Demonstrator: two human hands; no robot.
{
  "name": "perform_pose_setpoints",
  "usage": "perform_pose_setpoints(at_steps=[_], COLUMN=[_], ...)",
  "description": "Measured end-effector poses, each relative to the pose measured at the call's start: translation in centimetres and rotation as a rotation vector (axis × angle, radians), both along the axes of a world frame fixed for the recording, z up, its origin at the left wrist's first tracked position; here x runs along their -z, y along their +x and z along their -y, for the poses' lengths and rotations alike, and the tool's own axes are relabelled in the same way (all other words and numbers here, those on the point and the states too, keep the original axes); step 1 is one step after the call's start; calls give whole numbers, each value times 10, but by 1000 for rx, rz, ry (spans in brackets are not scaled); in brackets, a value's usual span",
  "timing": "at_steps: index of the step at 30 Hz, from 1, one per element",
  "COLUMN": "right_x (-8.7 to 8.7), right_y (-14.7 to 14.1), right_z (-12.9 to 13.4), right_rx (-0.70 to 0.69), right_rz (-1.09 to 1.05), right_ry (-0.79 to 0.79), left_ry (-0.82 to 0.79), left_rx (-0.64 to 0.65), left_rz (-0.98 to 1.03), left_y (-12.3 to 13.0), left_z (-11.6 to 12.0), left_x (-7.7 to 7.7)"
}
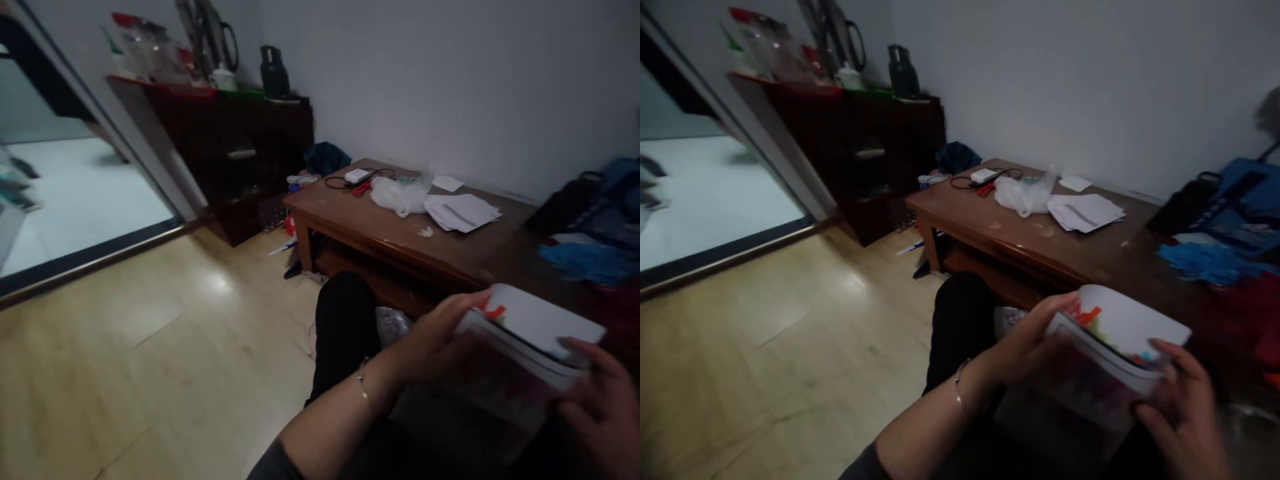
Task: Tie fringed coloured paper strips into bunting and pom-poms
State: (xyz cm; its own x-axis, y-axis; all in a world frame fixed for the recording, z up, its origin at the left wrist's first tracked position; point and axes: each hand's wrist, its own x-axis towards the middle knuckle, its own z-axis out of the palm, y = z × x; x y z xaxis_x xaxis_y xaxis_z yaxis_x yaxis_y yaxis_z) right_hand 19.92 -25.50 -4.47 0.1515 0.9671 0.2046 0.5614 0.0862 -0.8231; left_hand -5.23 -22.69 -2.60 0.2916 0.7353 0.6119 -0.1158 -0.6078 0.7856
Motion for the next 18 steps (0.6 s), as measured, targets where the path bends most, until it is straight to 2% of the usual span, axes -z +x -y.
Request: perform_pose_setpoints(at_steps=[4,7,11,13,16,18], right_x=[13,17,-1,-13,-24,-26], right_y=[7,15,10,2,-11,-19], right_z=[-6,-9,-10,-11,-16,-24], right_rx=[-268,-396,-268,-202,-157,-146], right_rz=[-211,-93,191,265,221,121], right_ry=[21,108,351,417,384,330], left_ry=[-10,-13,-14,-28,7,108], left_rx=[-51,-64,-71,-107,-258,-392], left_rz=[-73,-167,-263,-340,-421,-428], left_y=[-13,-25,-31,-27,-15,-9], left_z=[-15,-26,-38,-40,-38,-32], left_x=[5,2,-10,-16,-22,-25])
